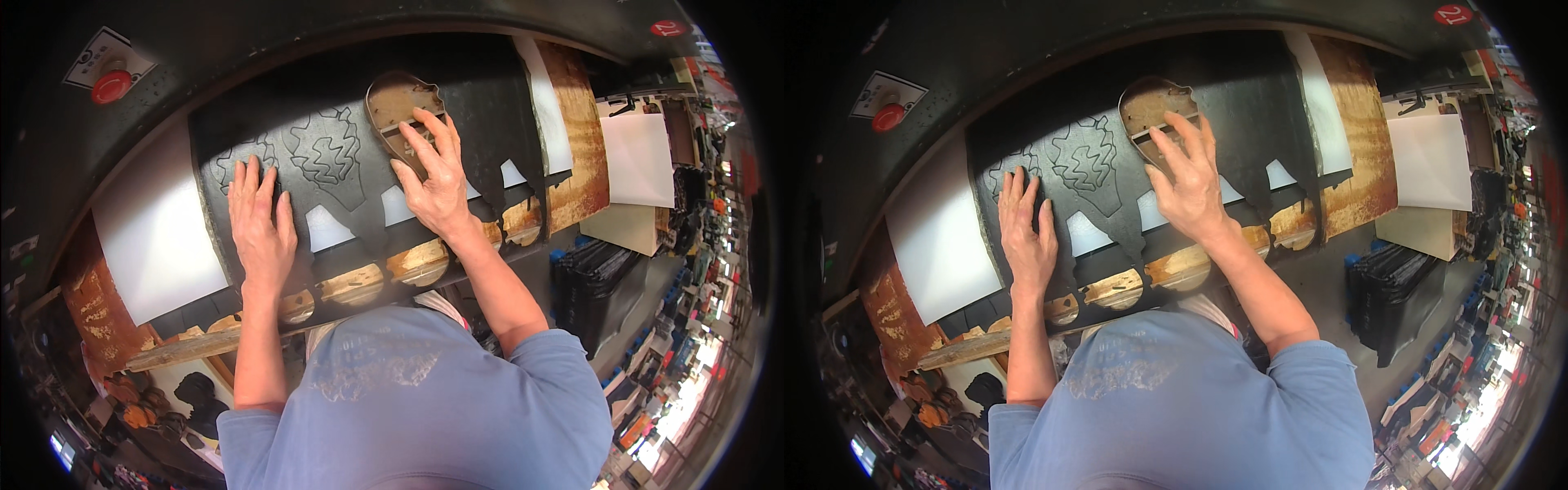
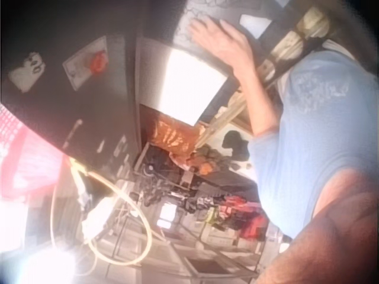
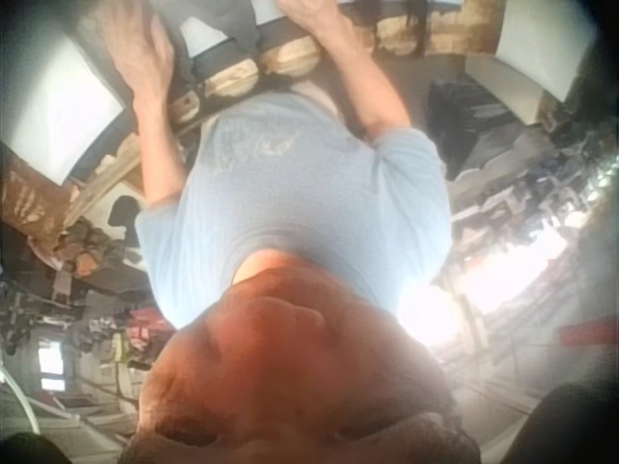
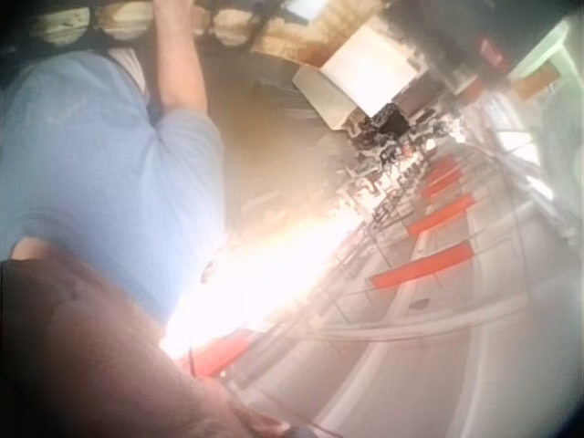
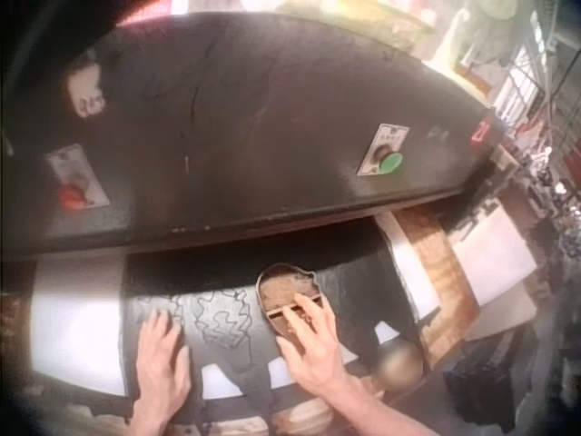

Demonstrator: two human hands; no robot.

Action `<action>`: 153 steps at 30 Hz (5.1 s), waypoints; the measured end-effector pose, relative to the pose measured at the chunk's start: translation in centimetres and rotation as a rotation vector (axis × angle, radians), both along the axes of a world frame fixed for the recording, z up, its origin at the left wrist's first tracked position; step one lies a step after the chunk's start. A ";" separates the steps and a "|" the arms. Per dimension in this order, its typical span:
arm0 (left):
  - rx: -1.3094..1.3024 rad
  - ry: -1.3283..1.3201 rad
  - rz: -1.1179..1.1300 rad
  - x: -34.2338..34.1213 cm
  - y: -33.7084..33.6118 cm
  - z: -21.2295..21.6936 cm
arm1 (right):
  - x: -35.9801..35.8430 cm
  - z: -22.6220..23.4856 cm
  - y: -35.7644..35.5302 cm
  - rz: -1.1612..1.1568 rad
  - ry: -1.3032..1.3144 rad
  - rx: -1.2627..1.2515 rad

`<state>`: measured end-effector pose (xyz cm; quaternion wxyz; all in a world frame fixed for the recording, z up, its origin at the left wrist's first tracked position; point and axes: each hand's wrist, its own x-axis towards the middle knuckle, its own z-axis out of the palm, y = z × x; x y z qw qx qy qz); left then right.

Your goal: The person uses a handheld die cutter to press and cut shapes from a black rubber sheet on a workbench. They repeatedly position the cutter, press down to cut, then peel away the cut pieces and place them aside. The process is repeated multiple times across the sheet.

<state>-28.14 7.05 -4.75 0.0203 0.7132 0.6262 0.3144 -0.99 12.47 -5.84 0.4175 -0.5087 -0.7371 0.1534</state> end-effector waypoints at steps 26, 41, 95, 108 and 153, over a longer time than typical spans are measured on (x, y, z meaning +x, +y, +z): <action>0.069 -0.078 -0.170 5.6 -12.0 -0.7 | 8.7 10.4 5.6 -0.178 0.207 0.588; 0.124 0.004 -0.079 9.0 -12.4 -0.8 | 8.1 -1.8 -10.4 -0.169 -0.021 0.139; -0.037 -0.071 -0.174 5.4 3.8 1.4 | 9.0 1.6 3.7 -0.204 -0.089 0.001; -0.114 -0.323 -0.393 7.4 -10.1 1.9 | 10.9 0.8 1.9 -0.215 0.161 0.001; 0.002 -0.060 0.009 10.3 -11.2 -0.3 | 15.2 -1.1 -10.2 -0.174 0.041 0.293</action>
